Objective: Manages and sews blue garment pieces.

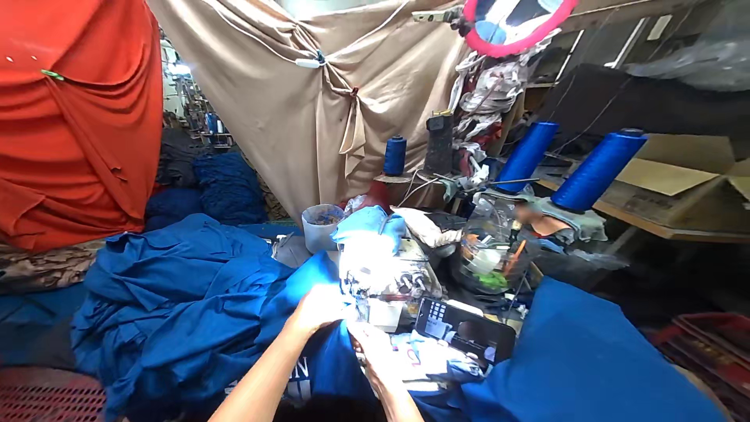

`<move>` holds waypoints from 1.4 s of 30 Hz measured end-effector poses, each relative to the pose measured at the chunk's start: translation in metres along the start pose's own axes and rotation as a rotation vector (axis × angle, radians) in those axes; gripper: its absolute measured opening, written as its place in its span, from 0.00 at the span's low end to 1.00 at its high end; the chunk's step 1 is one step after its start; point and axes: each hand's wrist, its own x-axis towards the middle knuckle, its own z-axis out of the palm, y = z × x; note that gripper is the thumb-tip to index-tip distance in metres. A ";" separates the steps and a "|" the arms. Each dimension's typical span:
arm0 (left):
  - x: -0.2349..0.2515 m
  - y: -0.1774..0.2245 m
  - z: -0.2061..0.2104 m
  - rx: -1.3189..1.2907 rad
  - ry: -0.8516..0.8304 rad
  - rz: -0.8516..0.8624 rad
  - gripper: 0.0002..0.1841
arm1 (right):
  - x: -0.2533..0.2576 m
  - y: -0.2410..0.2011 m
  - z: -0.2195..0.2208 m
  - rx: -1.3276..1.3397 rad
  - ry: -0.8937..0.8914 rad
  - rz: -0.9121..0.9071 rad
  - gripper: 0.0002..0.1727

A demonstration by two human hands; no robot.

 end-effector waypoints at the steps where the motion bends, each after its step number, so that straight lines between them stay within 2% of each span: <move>1: -0.007 -0.003 -0.007 -0.031 -0.001 -0.016 0.17 | -0.003 -0.001 -0.002 -0.064 -0.023 0.000 0.10; 5: -0.033 -0.007 -0.001 -0.155 0.133 0.017 0.14 | -0.013 0.012 -0.006 -0.165 -0.075 -0.038 0.11; 8: -0.057 0.005 0.031 0.006 0.178 0.054 0.15 | -0.020 0.021 -0.009 -0.113 -0.100 -0.045 0.11; 12: -0.068 -0.003 0.081 0.203 0.509 0.241 0.09 | -0.031 0.026 -0.011 -0.058 -0.107 -0.004 0.15; 13: -0.066 -0.004 0.085 0.208 0.541 0.252 0.08 | -0.032 0.027 -0.010 -0.045 -0.107 -0.003 0.15; 15: -0.056 0.000 0.080 0.186 0.490 0.196 0.11 | -0.028 0.023 -0.008 -0.024 -0.083 -0.005 0.14; 18: -0.031 0.030 0.043 0.173 0.127 -0.106 0.20 | -0.013 0.009 -0.004 -0.008 -0.035 -0.036 0.10; 20: -0.012 0.041 0.030 0.186 0.028 -0.203 0.22 | -0.001 -0.002 0.001 -0.036 0.009 -0.034 0.12; 23: 0.007 0.032 0.029 0.119 0.069 -0.160 0.20 | 0.007 -0.012 0.005 -0.045 0.044 -0.018 0.09; 25: 0.007 0.020 0.031 0.031 0.126 -0.072 0.16 | 0.004 -0.012 0.004 -0.097 0.064 -0.026 0.11; 27: -0.011 0.013 0.030 0.001 0.157 -0.026 0.15 | -0.008 -0.005 -0.004 -0.168 0.054 -0.035 0.15; 30: -0.056 0.000 0.035 0.063 0.170 -0.121 0.19 | -0.034 0.010 -0.022 -0.147 -0.006 -0.034 0.12; 32: -0.083 -0.029 0.058 0.086 0.392 -0.040 0.17 | -0.053 0.016 -0.032 -0.061 -0.024 0.012 0.08; 34: -0.099 -0.060 0.085 0.068 0.675 0.120 0.15 | -0.067 0.021 -0.035 0.017 -0.025 0.079 0.06; 36: -0.105 -0.072 0.101 -0.048 0.851 0.233 0.14 | -0.074 0.023 -0.036 0.080 -0.045 0.111 0.05; 39: -0.109 -0.055 0.105 -0.252 0.853 0.316 0.05 | -0.076 0.024 -0.031 0.112 -0.068 0.063 0.05; 42: -0.104 -0.038 0.110 -0.168 0.801 0.391 0.05 | -0.075 0.024 -0.027 0.096 -0.087 0.014 0.05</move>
